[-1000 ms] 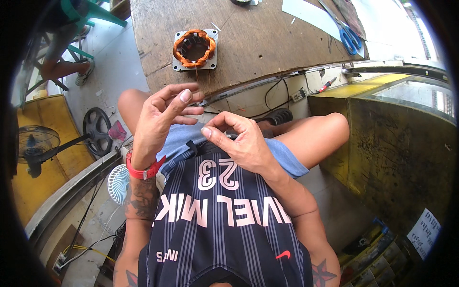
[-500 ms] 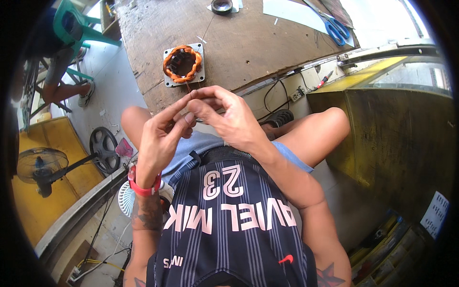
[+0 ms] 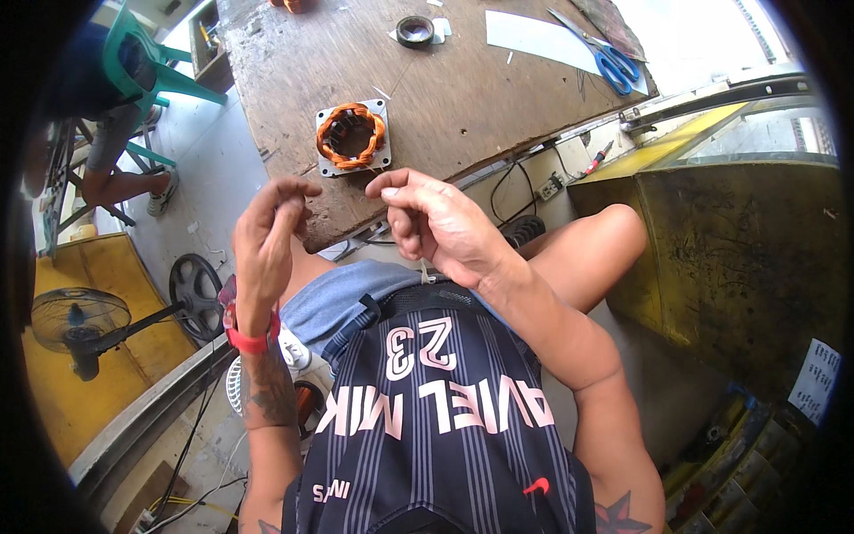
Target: The person assembles a small electrical component by hand, placing copper rings onto a metal core, inserting a white plastic piece, and manipulating wires. The person handles the component repeatedly, adjusting and inspecting it throughout the clip.
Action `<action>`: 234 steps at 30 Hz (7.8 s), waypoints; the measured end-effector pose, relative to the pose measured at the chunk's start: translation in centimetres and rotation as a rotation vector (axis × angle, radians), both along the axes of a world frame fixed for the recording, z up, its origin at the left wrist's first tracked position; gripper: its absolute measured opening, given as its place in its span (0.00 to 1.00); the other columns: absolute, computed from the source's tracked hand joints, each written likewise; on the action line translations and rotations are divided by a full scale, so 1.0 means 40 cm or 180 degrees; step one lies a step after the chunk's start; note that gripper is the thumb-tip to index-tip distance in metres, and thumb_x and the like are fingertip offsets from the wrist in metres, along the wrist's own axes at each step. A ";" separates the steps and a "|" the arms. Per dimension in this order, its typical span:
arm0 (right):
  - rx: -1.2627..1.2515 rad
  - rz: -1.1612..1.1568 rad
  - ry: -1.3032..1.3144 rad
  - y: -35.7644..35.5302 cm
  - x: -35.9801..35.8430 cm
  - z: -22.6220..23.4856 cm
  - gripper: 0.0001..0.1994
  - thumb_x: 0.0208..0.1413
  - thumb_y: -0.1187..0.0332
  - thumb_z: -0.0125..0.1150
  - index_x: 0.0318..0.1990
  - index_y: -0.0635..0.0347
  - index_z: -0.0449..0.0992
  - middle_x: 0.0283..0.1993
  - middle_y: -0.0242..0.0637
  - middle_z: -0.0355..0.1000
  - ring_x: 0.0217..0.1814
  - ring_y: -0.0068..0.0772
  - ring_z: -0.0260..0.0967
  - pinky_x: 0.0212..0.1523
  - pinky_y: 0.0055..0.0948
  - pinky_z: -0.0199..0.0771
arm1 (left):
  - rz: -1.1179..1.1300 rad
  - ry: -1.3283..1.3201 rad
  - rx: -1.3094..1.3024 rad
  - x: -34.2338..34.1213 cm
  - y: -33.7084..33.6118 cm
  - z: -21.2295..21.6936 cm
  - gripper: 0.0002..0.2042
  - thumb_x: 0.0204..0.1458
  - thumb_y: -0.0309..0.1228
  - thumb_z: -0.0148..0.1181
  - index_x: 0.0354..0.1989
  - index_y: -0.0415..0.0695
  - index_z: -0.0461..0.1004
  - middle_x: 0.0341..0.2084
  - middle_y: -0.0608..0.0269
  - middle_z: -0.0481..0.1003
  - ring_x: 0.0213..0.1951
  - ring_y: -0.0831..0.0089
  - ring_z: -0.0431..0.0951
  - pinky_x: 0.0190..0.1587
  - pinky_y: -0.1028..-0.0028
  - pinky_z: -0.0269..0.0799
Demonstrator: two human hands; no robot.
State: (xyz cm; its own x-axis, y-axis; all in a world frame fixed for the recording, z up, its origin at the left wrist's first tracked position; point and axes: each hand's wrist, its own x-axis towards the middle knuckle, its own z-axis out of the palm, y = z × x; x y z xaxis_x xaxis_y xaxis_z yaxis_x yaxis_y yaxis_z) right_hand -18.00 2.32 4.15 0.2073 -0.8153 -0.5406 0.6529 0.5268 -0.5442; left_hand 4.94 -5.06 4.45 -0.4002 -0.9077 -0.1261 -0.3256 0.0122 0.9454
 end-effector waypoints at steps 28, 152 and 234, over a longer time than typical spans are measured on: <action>-0.0960 0.0051 0.0569 0.001 -0.026 0.032 0.09 0.71 0.70 0.53 0.51 0.64 0.75 0.26 0.25 0.67 0.26 0.15 0.63 0.30 0.18 0.63 | -0.0705 -0.1353 -0.2294 -0.100 -0.047 -0.015 0.13 0.59 0.32 0.67 0.52 0.51 0.81 0.45 0.65 0.83 0.42 0.61 0.85 0.39 0.67 0.81; -0.1171 0.0453 0.3360 0.039 -0.015 -0.010 0.09 0.62 0.71 0.68 0.47 0.63 0.82 0.45 0.42 0.80 0.46 0.31 0.79 0.45 0.30 0.78 | 0.0186 0.1130 0.1043 -0.091 0.121 -0.041 0.13 0.69 0.28 0.60 0.56 0.32 0.76 0.41 0.54 0.84 0.44 0.73 0.84 0.49 0.73 0.81; -0.2590 -0.0738 0.2446 -0.209 -0.148 0.110 0.15 0.67 0.62 0.69 0.51 0.65 0.85 0.45 0.36 0.84 0.48 0.21 0.78 0.53 0.23 0.78 | -0.0252 0.0390 -0.1579 -0.279 -0.187 0.203 0.15 0.65 0.40 0.66 0.43 0.37 0.84 0.36 0.60 0.84 0.37 0.75 0.79 0.43 0.74 0.75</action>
